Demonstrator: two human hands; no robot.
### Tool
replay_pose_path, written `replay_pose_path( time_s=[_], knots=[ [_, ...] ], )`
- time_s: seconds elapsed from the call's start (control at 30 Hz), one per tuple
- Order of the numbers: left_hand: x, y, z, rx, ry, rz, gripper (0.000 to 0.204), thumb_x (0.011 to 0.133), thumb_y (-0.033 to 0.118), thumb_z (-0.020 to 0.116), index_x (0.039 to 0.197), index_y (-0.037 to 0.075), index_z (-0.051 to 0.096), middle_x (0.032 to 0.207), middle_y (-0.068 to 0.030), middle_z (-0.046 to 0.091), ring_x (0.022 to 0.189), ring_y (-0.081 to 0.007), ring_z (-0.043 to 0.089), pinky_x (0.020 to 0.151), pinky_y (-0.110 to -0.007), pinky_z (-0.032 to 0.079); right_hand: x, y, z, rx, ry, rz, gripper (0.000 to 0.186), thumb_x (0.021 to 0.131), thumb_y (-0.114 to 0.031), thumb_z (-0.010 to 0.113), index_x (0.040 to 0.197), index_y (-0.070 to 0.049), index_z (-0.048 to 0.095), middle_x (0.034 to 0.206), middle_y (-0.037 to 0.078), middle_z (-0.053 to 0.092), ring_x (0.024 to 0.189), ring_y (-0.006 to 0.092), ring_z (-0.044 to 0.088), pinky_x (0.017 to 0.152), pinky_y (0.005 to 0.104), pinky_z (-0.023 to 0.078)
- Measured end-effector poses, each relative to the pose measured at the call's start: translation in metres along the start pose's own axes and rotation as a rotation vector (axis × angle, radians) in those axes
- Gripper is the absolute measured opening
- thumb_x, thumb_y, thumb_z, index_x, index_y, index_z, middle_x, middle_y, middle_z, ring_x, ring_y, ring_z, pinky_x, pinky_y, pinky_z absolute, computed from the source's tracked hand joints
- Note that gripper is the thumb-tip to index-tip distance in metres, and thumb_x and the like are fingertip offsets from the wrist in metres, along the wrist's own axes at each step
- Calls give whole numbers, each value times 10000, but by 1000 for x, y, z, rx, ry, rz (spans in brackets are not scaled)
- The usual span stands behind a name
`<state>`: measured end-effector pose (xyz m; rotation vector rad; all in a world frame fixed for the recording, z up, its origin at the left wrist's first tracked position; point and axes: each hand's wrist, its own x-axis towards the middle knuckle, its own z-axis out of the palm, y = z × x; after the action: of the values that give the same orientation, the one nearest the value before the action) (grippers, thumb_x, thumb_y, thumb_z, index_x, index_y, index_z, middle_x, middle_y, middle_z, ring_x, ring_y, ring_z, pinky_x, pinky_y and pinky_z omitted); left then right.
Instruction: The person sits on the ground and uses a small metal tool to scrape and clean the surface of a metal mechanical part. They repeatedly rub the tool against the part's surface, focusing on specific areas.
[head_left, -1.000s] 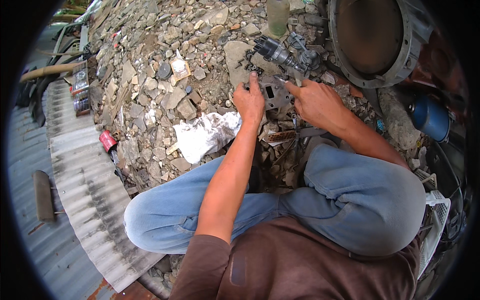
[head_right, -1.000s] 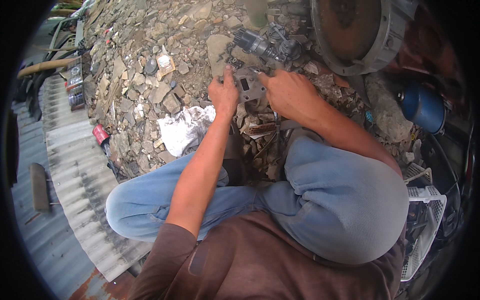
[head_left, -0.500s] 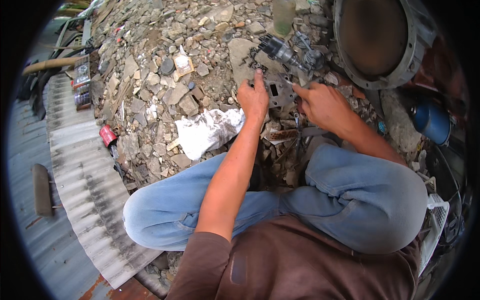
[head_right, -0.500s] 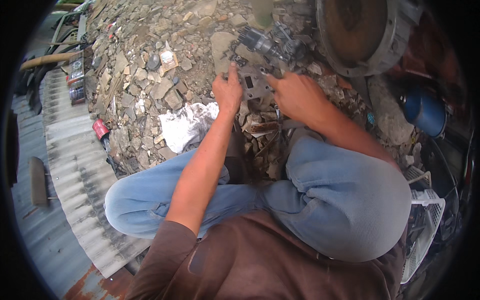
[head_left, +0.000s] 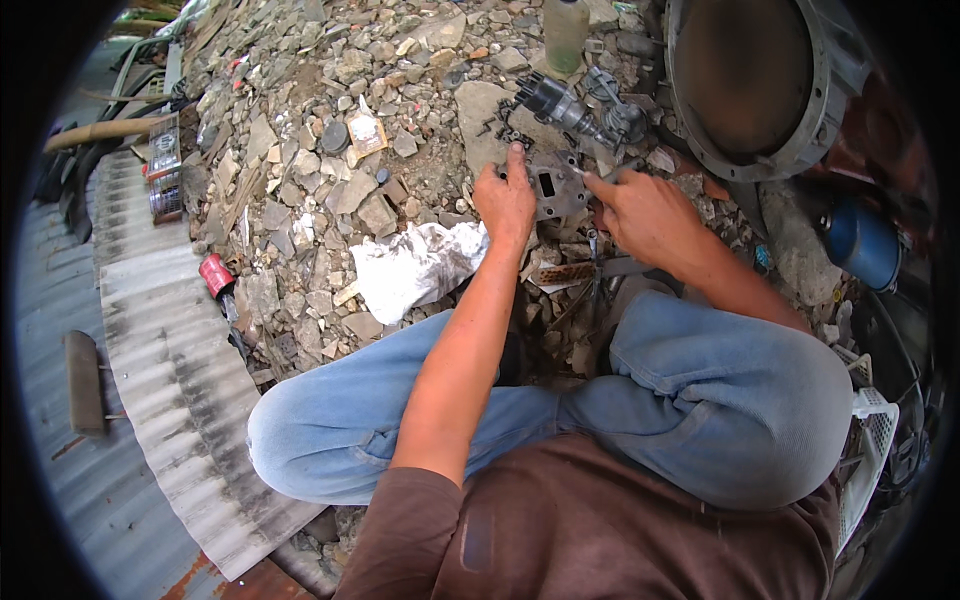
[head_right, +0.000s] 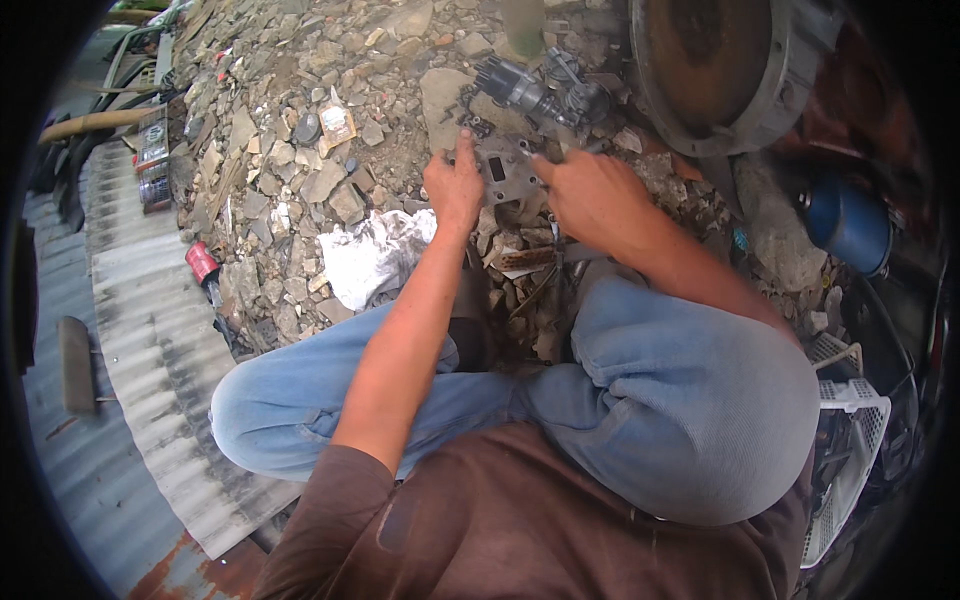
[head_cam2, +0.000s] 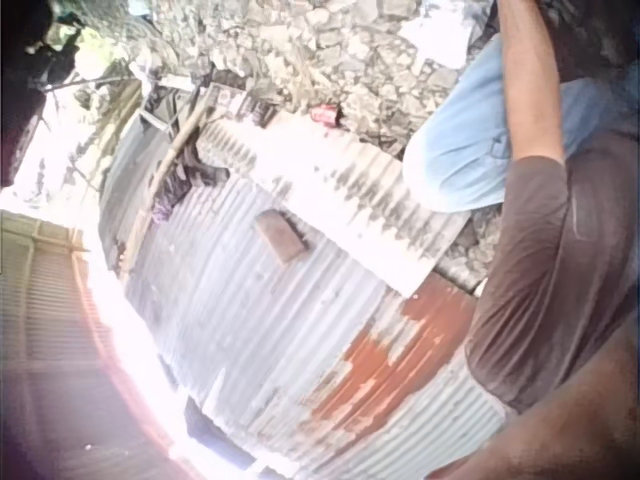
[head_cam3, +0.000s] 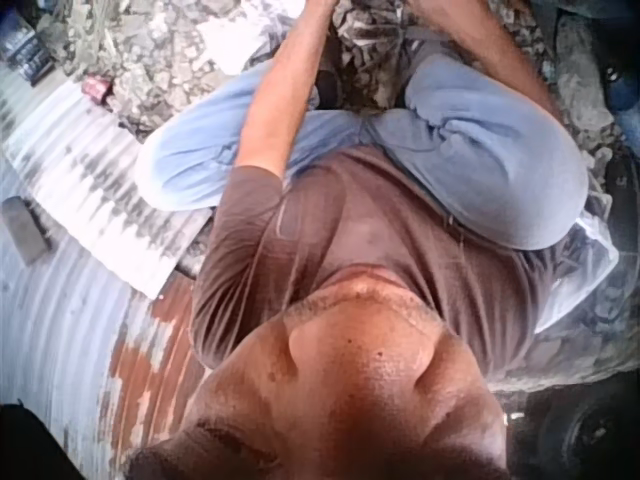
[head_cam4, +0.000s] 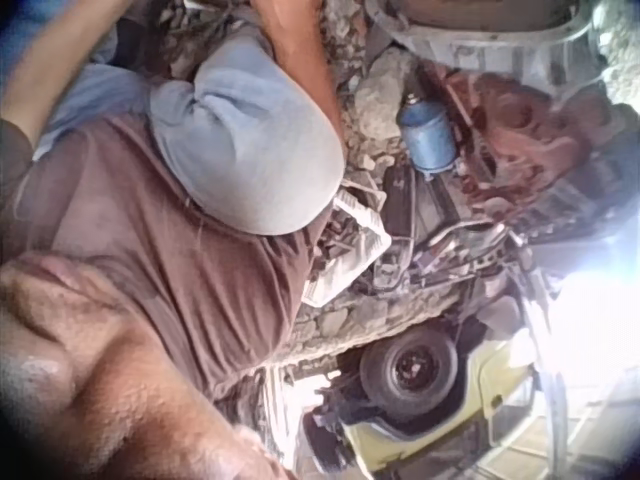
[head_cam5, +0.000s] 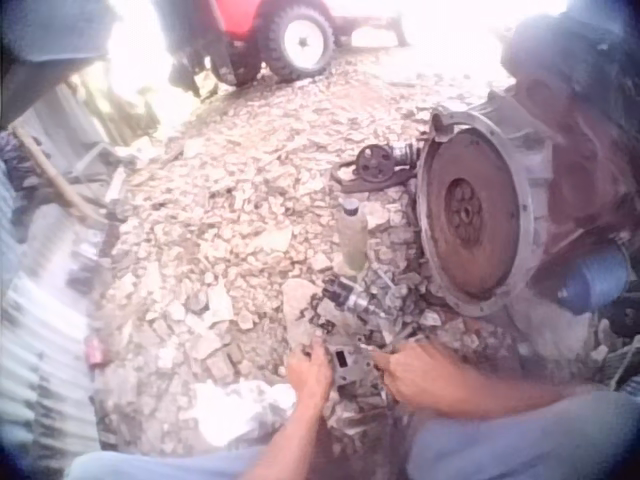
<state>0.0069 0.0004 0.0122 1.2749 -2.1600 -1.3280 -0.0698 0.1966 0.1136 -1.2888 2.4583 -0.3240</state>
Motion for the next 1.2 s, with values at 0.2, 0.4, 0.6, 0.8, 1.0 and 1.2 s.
replay_pose_path(
  time_s=[0.2, 0.4, 0.6, 0.8, 1.0, 1.2],
  knots=[
    [-3, -3, 0, 64, -5, -15, 709, 1014, 579, 660, 1076, -125, 730, 918, -294, 753, 888, -400, 739, 862, -474, 545, -7, -5, -2, -45, -59, 18, 474, 949, -181, 671, 1413, -90, 645, 976, 235, 690, 886, 443, 727, 785, 550, 592],
    [-8, 1, 1, -19, 50, 56, 721, 1017, 567, 661, 891, -143, 663, 835, -350, 684, 808, -481, 681, 815, -531, 520, 1, 0, 1, -84, -42, -11, 482, 938, -205, 699, 1404, -94, 642, 974, 223, 694, 849, 434, 739, 763, 539, 600],
    [-5, -1, -1, -40, 39, 41, 732, 1015, 564, 666, 893, -158, 666, 820, -348, 687, 798, -480, 686, 813, -535, 527, 8, -6, -4, -80, -53, -32, 481, 932, -208, 707, 1396, -93, 649, 992, 224, 697, 856, 433, 742, 755, 535, 599],
    [-4, -3, -2, -49, 45, 36, 742, 1010, 574, 670, 882, -156, 660, 816, -361, 675, 789, -484, 674, 810, -537, 525, 12, -2, -1, -69, -27, -43, 502, 932, -181, 689, 1424, -97, 637, 988, 235, 697, 868, 433, 736, 768, 529, 600],
    [-2, -2, 0, -4, 7, 20, 714, 1005, 573, 670, 1072, -136, 730, 944, -327, 750, 918, -430, 741, 877, -490, 543, 5, -5, -4, -36, 24, -27, 358, 929, -145, 639, 1264, -26, 681, 1003, 250, 719, 901, 466, 746, 785, 551, 607],
    [-3, -4, 1, 39, 24, 11, 698, 1015, 561, 665, 1037, -133, 734, 901, -309, 749, 882, -439, 738, 850, -489, 545, -4, -9, -4, -35, -58, -12, 380, 933, -139, 627, 1293, -29, 679, 988, 247, 713, 901, 469, 743, 786, 558, 606]
  ],
)
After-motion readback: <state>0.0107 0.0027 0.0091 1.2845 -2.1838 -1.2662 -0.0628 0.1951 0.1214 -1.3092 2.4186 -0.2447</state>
